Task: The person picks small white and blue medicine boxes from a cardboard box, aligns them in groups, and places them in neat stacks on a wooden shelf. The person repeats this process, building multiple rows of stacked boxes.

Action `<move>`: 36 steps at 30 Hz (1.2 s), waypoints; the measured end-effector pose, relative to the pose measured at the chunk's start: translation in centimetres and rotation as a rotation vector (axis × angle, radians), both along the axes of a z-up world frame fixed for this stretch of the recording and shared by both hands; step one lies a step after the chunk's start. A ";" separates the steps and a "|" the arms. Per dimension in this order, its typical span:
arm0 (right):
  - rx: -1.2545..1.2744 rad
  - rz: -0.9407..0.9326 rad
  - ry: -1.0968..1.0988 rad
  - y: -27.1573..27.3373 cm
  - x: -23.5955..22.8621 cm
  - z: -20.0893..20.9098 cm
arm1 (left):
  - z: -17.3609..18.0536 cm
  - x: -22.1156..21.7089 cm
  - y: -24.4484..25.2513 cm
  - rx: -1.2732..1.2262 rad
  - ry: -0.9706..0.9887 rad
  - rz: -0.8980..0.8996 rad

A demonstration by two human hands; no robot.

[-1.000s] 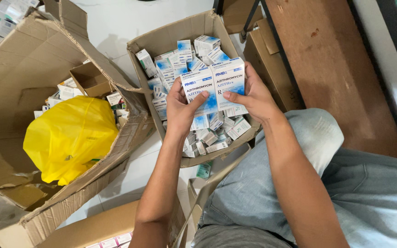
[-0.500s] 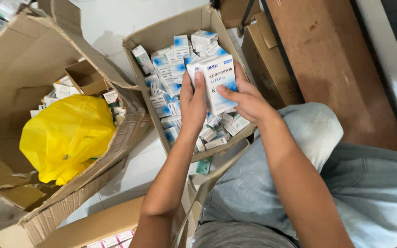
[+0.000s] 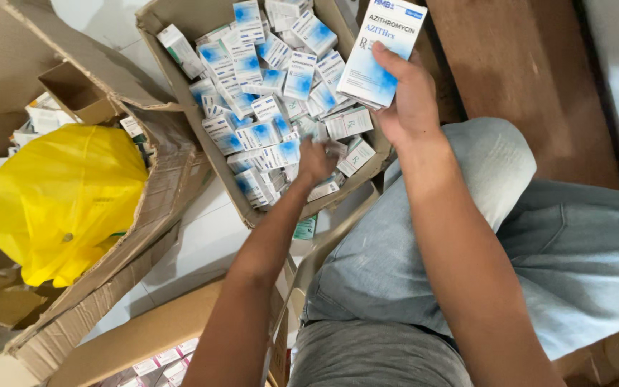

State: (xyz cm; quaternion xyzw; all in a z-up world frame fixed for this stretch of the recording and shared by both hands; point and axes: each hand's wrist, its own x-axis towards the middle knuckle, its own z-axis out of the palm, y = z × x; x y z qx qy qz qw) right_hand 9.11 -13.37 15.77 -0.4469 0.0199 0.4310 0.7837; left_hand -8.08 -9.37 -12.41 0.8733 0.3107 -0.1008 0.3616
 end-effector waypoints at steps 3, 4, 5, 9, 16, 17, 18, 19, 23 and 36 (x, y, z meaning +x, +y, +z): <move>-0.020 -0.009 -0.018 0.1 -0.3 0.2 | -3.0 -1.8 -3.0 0.089 0.250 -0.101; -0.034 -0.012 -0.020 0.2 -0.5 0.3 | -3.5 -2.3 -3.2 0.078 0.240 -0.071; -0.048 -0.015 -0.023 0.4 -0.6 0.4 | -3.7 -2.6 -3.2 0.068 0.230 -0.040; -0.094 -0.027 -0.036 0.0 -0.8 0.6 | -2.3 -3.4 -1.9 0.030 0.177 -0.006; -0.072 -0.034 -0.064 0.5 -0.7 0.4 | 9.4 -5.5 3.3 -0.071 -0.387 0.415; -0.075 -0.038 -0.078 0.6 -0.8 0.4 | 11.4 -5.7 4.0 -0.031 -0.469 0.416; -0.082 -0.041 -0.091 0.6 -0.9 0.3 | 13.4 -6.1 4.3 0.006 -0.549 0.417; -0.088 -0.025 -0.107 0.6 -1.0 0.3 | 15.4 -6.7 4.5 0.037 -0.614 0.404; -0.111 0.087 -0.149 0.9 -1.4 0.6 | 21.7 -8.4 5.0 -0.267 -0.836 0.536; -0.031 0.408 -0.032 0.4 -1.9 1.6 | 27.2 -7.8 4.0 -0.414 -0.968 0.800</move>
